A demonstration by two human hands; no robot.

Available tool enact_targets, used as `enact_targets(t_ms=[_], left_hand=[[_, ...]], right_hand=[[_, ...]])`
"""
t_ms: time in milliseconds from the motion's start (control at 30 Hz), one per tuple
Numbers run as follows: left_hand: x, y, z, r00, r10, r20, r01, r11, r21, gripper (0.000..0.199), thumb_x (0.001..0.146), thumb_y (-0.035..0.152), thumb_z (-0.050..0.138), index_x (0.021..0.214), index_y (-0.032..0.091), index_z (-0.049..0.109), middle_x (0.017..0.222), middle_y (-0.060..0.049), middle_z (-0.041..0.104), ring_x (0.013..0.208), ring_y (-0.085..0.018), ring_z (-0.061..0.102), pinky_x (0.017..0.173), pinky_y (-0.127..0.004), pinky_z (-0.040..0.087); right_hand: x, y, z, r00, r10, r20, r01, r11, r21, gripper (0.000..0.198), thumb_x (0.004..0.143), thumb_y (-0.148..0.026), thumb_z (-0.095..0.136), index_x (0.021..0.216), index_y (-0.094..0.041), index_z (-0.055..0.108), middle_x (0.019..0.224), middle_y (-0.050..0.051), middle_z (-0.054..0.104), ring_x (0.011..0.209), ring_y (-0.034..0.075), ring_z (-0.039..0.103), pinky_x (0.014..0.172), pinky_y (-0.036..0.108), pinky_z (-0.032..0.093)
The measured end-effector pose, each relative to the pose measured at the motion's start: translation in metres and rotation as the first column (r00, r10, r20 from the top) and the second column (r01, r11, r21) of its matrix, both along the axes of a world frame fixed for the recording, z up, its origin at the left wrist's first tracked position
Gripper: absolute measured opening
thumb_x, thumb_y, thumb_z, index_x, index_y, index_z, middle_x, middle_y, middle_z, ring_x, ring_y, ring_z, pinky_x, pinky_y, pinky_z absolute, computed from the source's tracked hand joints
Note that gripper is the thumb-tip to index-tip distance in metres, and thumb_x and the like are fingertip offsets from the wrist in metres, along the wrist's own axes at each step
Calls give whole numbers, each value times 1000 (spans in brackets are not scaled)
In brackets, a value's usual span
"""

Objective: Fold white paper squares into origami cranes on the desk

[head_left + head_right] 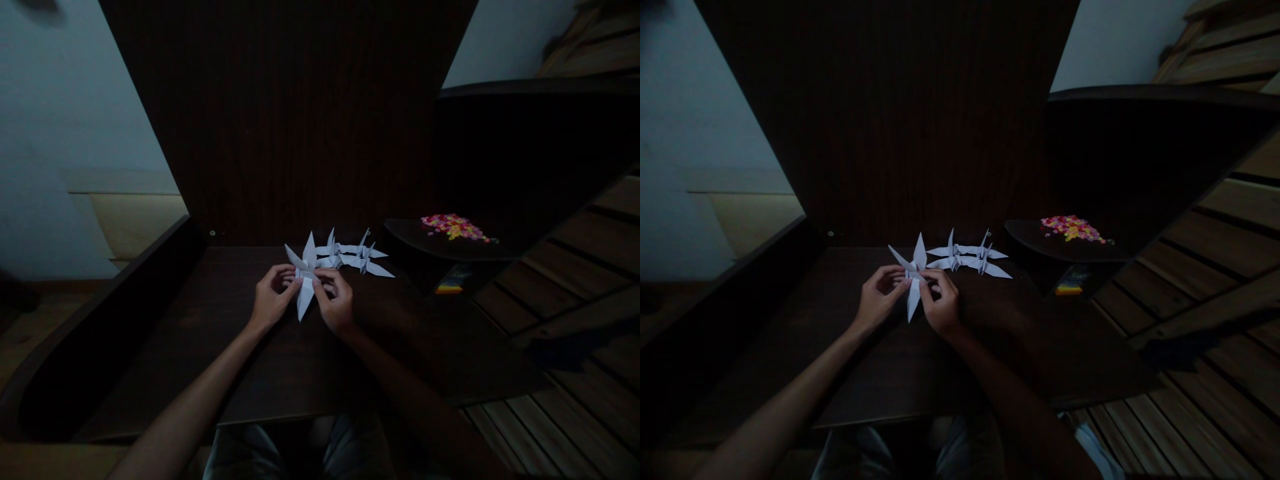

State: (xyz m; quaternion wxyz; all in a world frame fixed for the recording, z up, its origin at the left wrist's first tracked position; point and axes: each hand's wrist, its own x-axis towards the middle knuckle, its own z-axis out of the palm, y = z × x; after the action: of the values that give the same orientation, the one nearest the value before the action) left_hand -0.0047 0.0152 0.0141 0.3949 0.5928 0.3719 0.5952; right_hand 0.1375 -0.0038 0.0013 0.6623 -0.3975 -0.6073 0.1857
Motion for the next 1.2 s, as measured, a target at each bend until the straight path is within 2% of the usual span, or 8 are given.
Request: enact_targets(t_ms=[200,367,500,633,800,900,1067,1200], left_hand=[[-4,3,1,999,-9,52,12,999,-49,33,75,33,67,102,16,62,85,-5,70,83,-20,66,78,-32,52],[-10,3,8,1000,17,-8,-17,999,-44,15,68,29,70,76,17,68,83,-6,72,83,-23,66,80,-36,52],[-11,1,12,1000,15,-6,-15,1000,14,10,71,28,66,68,18,66,77,-5,71,82,-23,66,82,-38,51],[-10,-2,10,999,9,-47,-5,996,85,13,73,27,67,81,17,65,87,-6,70,88,-23,65,86,-37,50],[-4,-3,2,995,-18,-101,34,987,159,48,66,25,76,111,18,58,109,-7,64,103,-23,60,93,-36,46],[-2,-1,-3,994,-13,-106,28,989,146,50,68,26,76,114,19,55,110,-7,62,101,-21,60,90,-35,48],[-4,0,-3,987,105,-125,-81,980,183,38,75,25,69,110,20,55,111,-8,59,92,-18,61,79,-31,51],[-6,-4,3,924,313,-222,-220,906,361,27,75,22,67,100,20,58,103,-6,56,92,-19,58,78,-31,50]], right_hand=[[2,4,-1,998,-31,-48,31,999,-10,18,81,-22,60,98,-22,61,92,6,67,83,18,65,68,30,55],[7,4,6,997,-38,64,31,994,110,10,79,-16,58,83,-21,65,83,4,69,81,19,66,76,36,54],[8,3,10,993,-48,111,30,987,161,13,79,-14,57,72,-22,64,80,4,69,81,21,66,80,41,52],[5,4,5,998,5,59,-10,996,90,8,80,-18,59,83,-22,66,85,5,70,83,20,66,77,37,55],[2,6,-3,998,8,-60,-9,1000,-23,20,79,-26,63,98,-21,61,89,5,67,81,18,66,70,31,57],[3,7,-5,997,27,-71,-29,999,-25,21,80,-27,63,100,-21,60,93,7,66,85,19,65,73,32,57],[4,8,-4,996,23,-86,-24,1000,-8,17,82,-26,61,98,-21,60,93,6,63,85,18,64,76,32,56],[3,8,-3,998,11,-66,-11,1000,0,16,82,-26,60,97,-22,60,94,6,61,85,17,62,75,31,56]])
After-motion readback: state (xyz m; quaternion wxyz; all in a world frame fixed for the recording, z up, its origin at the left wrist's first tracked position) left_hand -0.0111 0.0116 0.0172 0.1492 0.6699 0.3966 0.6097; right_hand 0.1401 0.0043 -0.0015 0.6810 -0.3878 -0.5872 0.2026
